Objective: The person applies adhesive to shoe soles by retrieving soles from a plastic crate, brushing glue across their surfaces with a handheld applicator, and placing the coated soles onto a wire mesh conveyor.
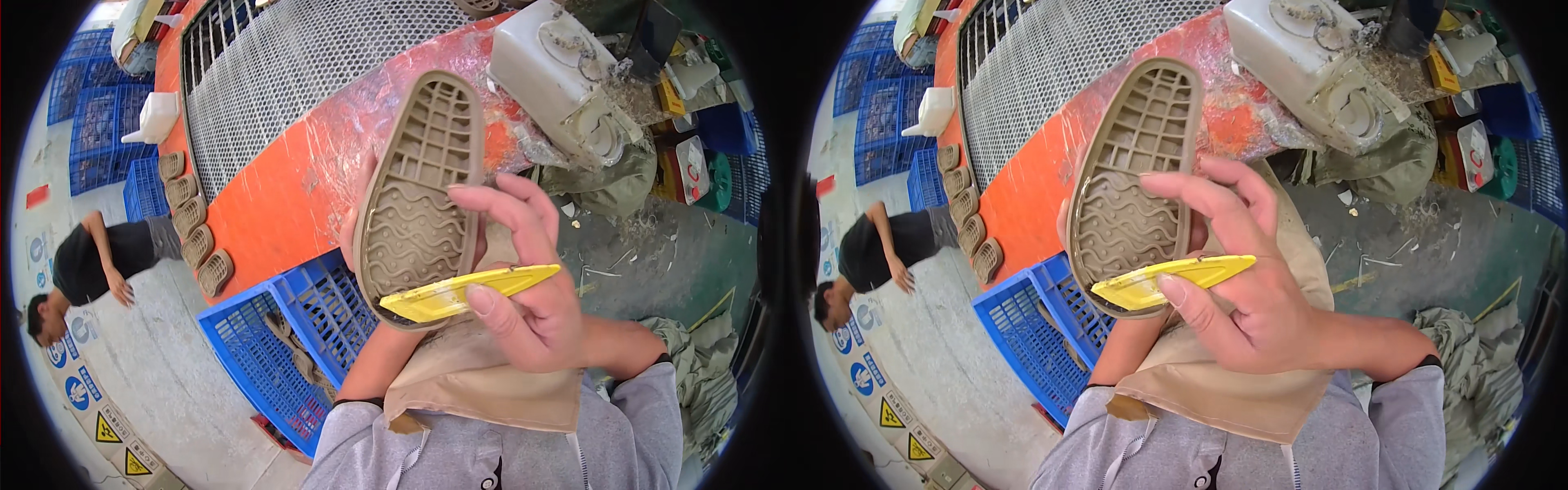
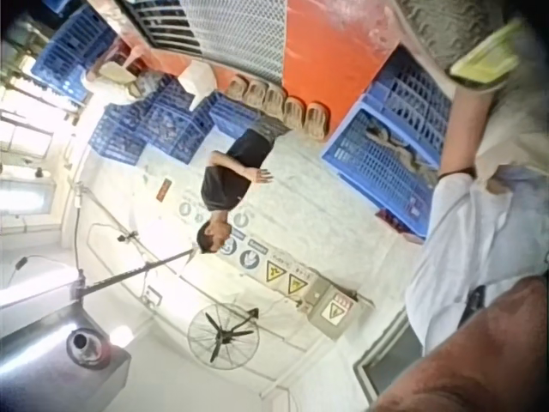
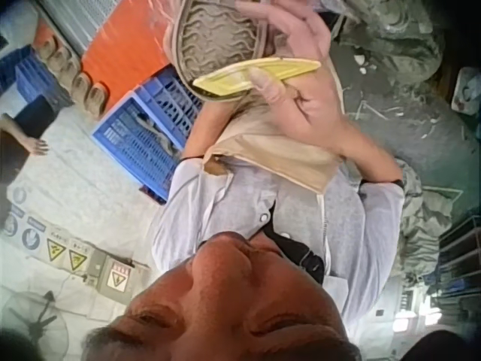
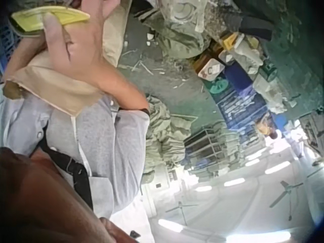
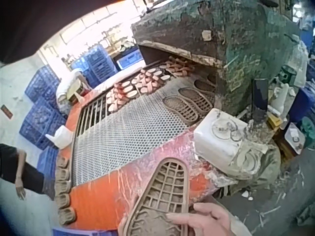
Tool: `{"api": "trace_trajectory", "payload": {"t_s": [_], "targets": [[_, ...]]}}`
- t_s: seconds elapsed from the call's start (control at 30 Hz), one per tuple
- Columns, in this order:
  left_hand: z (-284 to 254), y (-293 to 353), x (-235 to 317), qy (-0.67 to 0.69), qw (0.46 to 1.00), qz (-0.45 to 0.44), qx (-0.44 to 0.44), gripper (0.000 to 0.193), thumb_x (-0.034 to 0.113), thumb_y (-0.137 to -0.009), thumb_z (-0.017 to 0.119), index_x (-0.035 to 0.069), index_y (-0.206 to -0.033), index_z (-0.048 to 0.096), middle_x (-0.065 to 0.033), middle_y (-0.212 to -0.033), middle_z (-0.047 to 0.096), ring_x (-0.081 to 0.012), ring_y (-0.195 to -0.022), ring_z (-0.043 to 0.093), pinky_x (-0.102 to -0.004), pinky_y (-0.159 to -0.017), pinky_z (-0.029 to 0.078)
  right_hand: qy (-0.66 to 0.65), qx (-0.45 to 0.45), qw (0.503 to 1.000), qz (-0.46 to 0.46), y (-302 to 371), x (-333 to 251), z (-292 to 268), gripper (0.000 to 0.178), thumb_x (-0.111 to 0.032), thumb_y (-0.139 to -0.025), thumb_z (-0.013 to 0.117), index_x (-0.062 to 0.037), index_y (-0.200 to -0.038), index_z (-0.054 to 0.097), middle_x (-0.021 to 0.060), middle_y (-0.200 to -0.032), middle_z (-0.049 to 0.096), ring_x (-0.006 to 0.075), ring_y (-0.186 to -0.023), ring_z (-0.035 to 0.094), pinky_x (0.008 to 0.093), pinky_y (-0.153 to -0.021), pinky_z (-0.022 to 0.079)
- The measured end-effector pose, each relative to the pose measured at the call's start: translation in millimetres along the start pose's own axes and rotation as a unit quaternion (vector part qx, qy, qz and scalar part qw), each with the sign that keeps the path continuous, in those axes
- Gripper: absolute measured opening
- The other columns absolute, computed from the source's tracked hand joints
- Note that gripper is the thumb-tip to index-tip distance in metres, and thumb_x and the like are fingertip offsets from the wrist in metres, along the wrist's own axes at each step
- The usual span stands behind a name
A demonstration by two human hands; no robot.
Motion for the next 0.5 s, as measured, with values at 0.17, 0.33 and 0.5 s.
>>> {"api": "trace_trajectory", "payload": {"t_s": [0.17, 0.33, 0.5], "targets": [[9.1, 10.0, 2.2, 0.02, 0.999, -0.019, -0.017, 0.08, 0.053, -0.089, 0.059, 0.022, -0.16, 0.039, -0.0118, -0.161, 0.047, -0.0337, -0.144, 0.05, -0.0536, -0.116, 0.045, 0.012, -0.112, 0.993, -0.049, -17.4, -13.0, -5.4, 0.021, -0.02, -0.095, 0.058, -0.0088, -0.1, 0.075, 0.0224, -0.155, 0.047, 0.0426, -0.142, 0.03, 0.0596, -0.12, 0.019], [17.3, 17.9, 3.5, 0.054, 0.997, -0.04, -0.041, 0.081, 0.052, -0.088, 0.062, 0.022, -0.159, 0.039, -0.0127, -0.159, 0.048, -0.0341, -0.143, 0.051, -0.0531, -0.116, 0.045, -0.046, -0.179, 0.979, -0.079, -26.2, -21.8, -4.0, 0.013, -0.011, -0.095, 0.062, -0.007, -0.095, 0.075, 0.0212, -0.153, 0.05, 0.0426, -0.137, 0.034, 0.0566, -0.116, 0.023], [25.9, 29.0, 3.9, 0.104, 0.987, -0.086, -0.084, 0.082, 0.051, -0.087, 0.065, 0.021, -0.158, 0.039, -0.0136, -0.158, 0.05, -0.0344, -0.142, 0.052, -0.0527, -0.116, 0.046, -0.031, -0.181, 0.977, -0.111, -27.5, -22.8, -5.2, 0.019, -0.021, -0.088, 0.064, -0.0127, -0.093, 0.08, 0.0197, -0.149, 0.055, 0.0418, -0.141, 0.031, 0.0599, -0.12, 0.021]]}}
Point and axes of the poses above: each hand's wrist, its own y-axis away from the middle knuckle, its own z-axis out of the palm, x = y × z, the point moved 9 cm from there along -y, towards the middle knuckle
